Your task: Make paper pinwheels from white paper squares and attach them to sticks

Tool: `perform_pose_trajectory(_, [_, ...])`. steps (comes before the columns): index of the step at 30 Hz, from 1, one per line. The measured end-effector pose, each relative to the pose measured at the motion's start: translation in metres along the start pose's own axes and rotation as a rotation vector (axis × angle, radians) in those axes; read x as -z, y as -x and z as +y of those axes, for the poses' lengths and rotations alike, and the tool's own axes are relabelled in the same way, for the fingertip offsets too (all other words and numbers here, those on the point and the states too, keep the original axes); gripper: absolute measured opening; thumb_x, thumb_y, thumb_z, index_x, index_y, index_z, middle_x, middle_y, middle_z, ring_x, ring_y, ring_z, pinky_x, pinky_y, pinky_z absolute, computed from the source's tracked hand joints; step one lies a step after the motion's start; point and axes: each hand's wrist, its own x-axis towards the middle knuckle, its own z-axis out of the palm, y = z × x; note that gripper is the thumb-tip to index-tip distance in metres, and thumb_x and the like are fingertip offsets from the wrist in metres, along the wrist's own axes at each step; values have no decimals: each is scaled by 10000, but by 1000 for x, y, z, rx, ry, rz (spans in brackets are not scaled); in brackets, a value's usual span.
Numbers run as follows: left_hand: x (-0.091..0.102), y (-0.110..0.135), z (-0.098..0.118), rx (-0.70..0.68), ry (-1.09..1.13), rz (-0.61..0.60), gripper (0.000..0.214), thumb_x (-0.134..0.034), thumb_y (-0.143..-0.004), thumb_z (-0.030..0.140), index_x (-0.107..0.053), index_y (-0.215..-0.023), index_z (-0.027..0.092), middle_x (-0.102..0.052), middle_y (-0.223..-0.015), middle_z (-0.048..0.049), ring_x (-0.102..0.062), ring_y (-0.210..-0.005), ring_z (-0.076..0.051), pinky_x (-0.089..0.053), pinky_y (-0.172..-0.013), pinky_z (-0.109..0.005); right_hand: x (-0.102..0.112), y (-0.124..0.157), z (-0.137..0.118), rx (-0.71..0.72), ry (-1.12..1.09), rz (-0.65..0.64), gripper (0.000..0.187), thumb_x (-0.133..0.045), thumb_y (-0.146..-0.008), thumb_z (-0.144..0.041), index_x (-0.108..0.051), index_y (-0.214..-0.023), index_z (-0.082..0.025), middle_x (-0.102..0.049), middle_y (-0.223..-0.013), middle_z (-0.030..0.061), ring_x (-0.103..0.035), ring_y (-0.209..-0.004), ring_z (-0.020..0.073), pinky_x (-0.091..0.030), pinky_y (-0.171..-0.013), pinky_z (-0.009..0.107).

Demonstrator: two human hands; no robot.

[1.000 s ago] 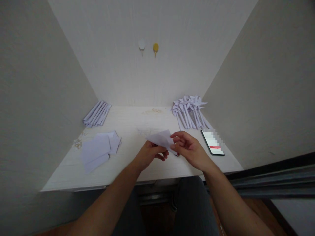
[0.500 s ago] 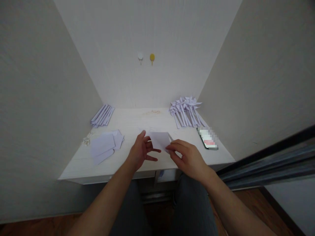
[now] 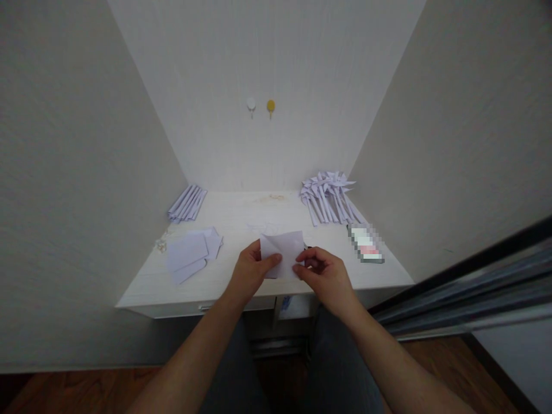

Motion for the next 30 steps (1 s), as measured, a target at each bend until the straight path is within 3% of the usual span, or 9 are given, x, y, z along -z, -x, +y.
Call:
perform_pose_trajectory(4, [-2,5,-3,-48,-54,43,270,-853,-694,319,-773,-903,167,-786,-777,-16,-668,-675,-168,-543,-635,-274,-1,5,-5,-42,-122,-57,281,-747,-817,-470,-713,-898,-203,-647,-653,0,-637,-606,180,-552,-595,321])
perform_pose_trajectory(9, [0,9,0,-34,-123,54,272,-841,-703,377,-760,-833,153,-709,-656,2,-598,-562,-140,-494,-519,-244,9,13,-18,0,-149,-157,201,-710,-869,-376,-775,-948,-203,-753,-791,44,-708,-753,199,-563,-707,327])
perform_pose_trajectory(12, [1,12,4,8,-156,22,289,-828,-711,389,-756,-852,147,-686,-629,2,-597,-527,-145,-489,-458,-240,15,15,-22,110,-38,-246,190,-640,-875,-227,-777,-1006,-209,-783,-853,47,-731,-815,199,-562,-760,328])
perform_pose_trajectory(17, [1,16,8,65,-179,-68,303,-822,-715,393,-746,-866,143,-710,-672,-19,-631,-548,-158,-537,-456,-259,14,14,-24,321,229,-202,288,-618,-815,-114,-780,-1026,-223,-770,-859,23,-707,-780,177,-543,-745,300])
perform_pose_trajectory(22, [3,16,9,55,-177,-119,328,-788,-740,423,-714,-908,151,-716,-706,-27,-646,-562,-157,-546,-497,-268,12,12,-23,207,237,-169,152,-656,-844,-178,-790,-901,-226,-765,-780,20,-696,-718,178,-477,-595,263])
perform_pose_trajectory(25, [6,16,8,24,-186,-140,341,-766,-763,438,-693,-962,170,-707,-717,-9,-639,-576,-150,-525,-518,-260,12,11,-21,139,189,-109,112,-691,-857,-246,-791,-901,-221,-743,-734,12,-673,-678,174,-474,-604,271])
perform_pose_trajectory(30, [8,21,9,-10,-259,-189,242,-717,-817,399,-723,-884,167,-702,-696,-15,-627,-614,-144,-474,-574,-251,8,9,-18,116,179,-71,143,-713,-882,-329,-793,-879,-211,-670,-648,-7,-586,-597,154,-442,-575,274])
